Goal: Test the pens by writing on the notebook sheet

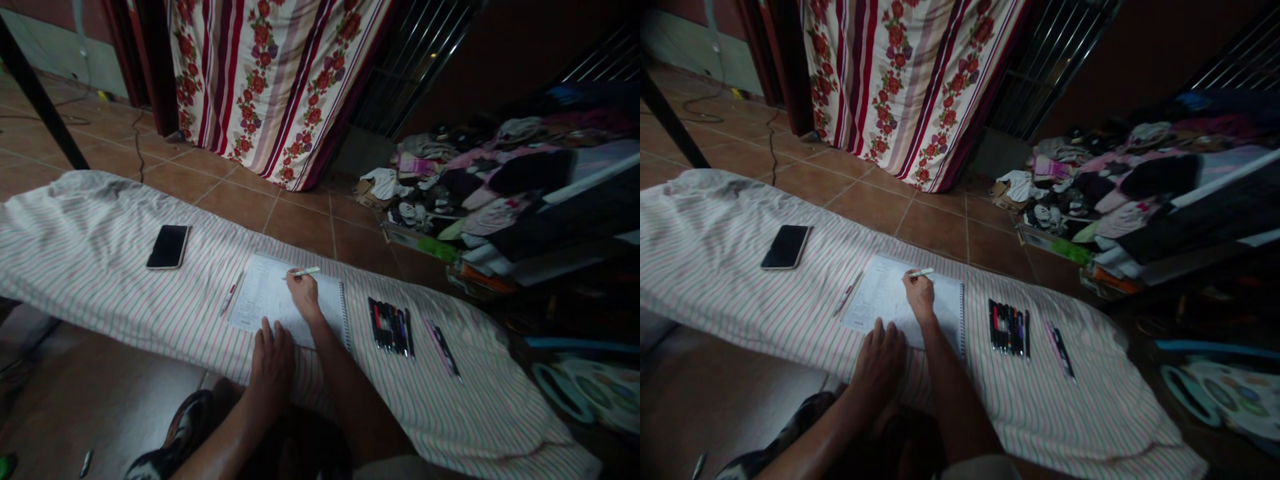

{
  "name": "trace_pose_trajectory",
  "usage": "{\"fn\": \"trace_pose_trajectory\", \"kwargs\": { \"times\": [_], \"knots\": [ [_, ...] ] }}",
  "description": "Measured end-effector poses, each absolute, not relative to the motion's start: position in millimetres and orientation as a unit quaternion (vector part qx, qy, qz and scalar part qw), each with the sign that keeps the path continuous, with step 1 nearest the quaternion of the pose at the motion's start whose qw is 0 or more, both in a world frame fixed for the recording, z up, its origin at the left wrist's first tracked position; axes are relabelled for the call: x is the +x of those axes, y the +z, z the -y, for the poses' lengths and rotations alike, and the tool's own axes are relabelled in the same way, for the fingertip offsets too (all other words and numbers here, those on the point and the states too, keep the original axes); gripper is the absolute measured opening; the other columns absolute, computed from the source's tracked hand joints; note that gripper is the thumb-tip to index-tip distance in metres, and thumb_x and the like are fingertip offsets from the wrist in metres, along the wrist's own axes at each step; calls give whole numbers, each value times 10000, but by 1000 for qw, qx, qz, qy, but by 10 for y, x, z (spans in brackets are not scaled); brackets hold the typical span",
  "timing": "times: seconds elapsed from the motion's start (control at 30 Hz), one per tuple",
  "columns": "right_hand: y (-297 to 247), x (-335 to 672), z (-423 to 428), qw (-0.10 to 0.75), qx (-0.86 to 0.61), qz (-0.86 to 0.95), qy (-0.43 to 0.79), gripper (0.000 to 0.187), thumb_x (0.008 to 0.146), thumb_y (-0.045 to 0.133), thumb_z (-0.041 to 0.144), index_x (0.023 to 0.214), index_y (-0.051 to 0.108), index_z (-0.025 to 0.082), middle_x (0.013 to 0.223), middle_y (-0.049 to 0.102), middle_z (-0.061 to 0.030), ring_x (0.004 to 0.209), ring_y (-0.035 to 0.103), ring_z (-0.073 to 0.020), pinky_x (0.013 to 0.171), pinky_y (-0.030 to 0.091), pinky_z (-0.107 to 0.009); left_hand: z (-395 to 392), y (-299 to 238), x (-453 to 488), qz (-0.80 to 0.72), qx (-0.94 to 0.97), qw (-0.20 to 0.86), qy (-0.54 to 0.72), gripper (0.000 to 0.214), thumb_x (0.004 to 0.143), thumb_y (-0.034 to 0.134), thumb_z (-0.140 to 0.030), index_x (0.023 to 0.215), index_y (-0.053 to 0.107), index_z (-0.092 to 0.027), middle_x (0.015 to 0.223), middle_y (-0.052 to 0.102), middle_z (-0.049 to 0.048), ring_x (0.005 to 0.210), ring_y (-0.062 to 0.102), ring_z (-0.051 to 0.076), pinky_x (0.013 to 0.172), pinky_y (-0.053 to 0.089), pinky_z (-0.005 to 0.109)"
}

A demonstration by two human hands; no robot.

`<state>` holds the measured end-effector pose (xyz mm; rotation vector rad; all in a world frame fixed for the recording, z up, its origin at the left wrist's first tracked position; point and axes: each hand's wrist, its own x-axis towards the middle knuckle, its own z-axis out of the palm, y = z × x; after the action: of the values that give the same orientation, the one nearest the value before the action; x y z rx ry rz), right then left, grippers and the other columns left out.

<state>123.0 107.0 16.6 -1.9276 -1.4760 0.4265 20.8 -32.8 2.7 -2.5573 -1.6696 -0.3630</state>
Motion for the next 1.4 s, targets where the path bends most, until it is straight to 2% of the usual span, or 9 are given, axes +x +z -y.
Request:
{"fn": "trace_pose_trajectory", "kwargs": {
  "times": [0.2, 0.33, 0.43, 0.63, 0.77, 0.83, 0.93, 1.13, 1.4],
  "knots": [
    [196, 1255, -1013, 311, -717, 585, 216, 236, 795, 457, 327, 726, 621, 171, 597, 636, -20, 582, 586, -139, 552, 384, -205, 321, 65, 164, 537, -836, 21, -113, 346, 827, 435, -102, 1148, 565, -105, 1213, 544, 178, 1196, 428, 368, 882, 423, 453],
    [212, 1371, -866, 303, -726, 566, 246, 326, 845, 388, 403, 748, 590, 166, 639, 633, -24, 589, 579, -128, 536, 393, -202, 303, 205, 108, 535, -840, -8, -87, 323, 845, 417, -128, 1128, 572, -132, 1204, 552, 149, 1186, 438, 347, 848, 450, 420],
    [237, 1566, -674, 301, -745, 541, 248, 298, 869, 361, 355, 799, 575, 160, 682, 642, -29, 632, 599, -121, 569, 417, -195, 293, 319, 88, 526, -847, -30, -71, 312, 845, 426, -157, 1115, 579, -132, 1203, 553, 137, 1181, 432, 354, 843, 449, 412],
    [396, 2316, -123, 277, -804, 493, 183, 209, 845, 426, 277, 964, 554, 161, 810, 658, -37, 715, 616, -125, 635, 429, -204, 310, 370, 67, 513, -855, -42, -62, 332, 846, 426, -189, 1139, 567, -121, 1205, 548, 156, 1185, 407, 373, 845, 433, 434],
    [562, 3027, 291, 227, -851, 458, 120, 357, 799, 516, 321, 1109, 518, 143, 702, 651, -24, 699, 620, -158, 639, 417, -227, 339, 340, 43, 507, -860, -32, -56, 386, 844, 417, -190, 1207, 528, -121, 1273, 506, 159, 1205, 388, 367, 875, 414, 436],
    [627, 3388, 486, 197, -875, 433, 85, 421, 784, 534, 336, 1161, 507, 152, 747, 665, -40, 757, 626, -177, 662, 416, -239, 349, 337, 39, 503, -862, -28, -50, 395, 841, 416, -195, 1212, 526, -118, 1275, 508, 156, 1204, 389, 368, 876, 412, 428],
    [674, 3871, 736, 151, -906, 392, 46, 383, 803, 492, 343, 1138, 556, 169, 892, 680, -82, 889, 621, -209, 738, 420, -269, 355, 330, 48, 509, -860, -21, -42, 390, 846, 401, -190, 1207, 532, -124, 1278, 511, 150, 1207, 392, 360, 880, 408, 426],
    [580, 4478, 962, 85, -941, 327, 20, 442, 813, 427, 365, 1129, 600, 108, 1125, 624, -160, 1056, 571, -271, 835, 426, -324, 344, 240, 65, 507, -861, -18, -44, 410, 834, 394, -171, 1222, 516, -119, 1288, 504, 157, 1232, 369, 355, 894, 395, 433],
    [386, 4759, 881, 41, -943, 331, 25, 402, 784, 453, 361, 1089, 639, 176, 1117, 638, -128, 995, 605, -251, 760, 451, -305, 349, 221, 68, 513, -857, 0, -46, 401, 828, 390, -158, 1202, 535, -158, 1279, 525, 123, 1228, 387, 334, 882, 409, 413]
  ]
}}
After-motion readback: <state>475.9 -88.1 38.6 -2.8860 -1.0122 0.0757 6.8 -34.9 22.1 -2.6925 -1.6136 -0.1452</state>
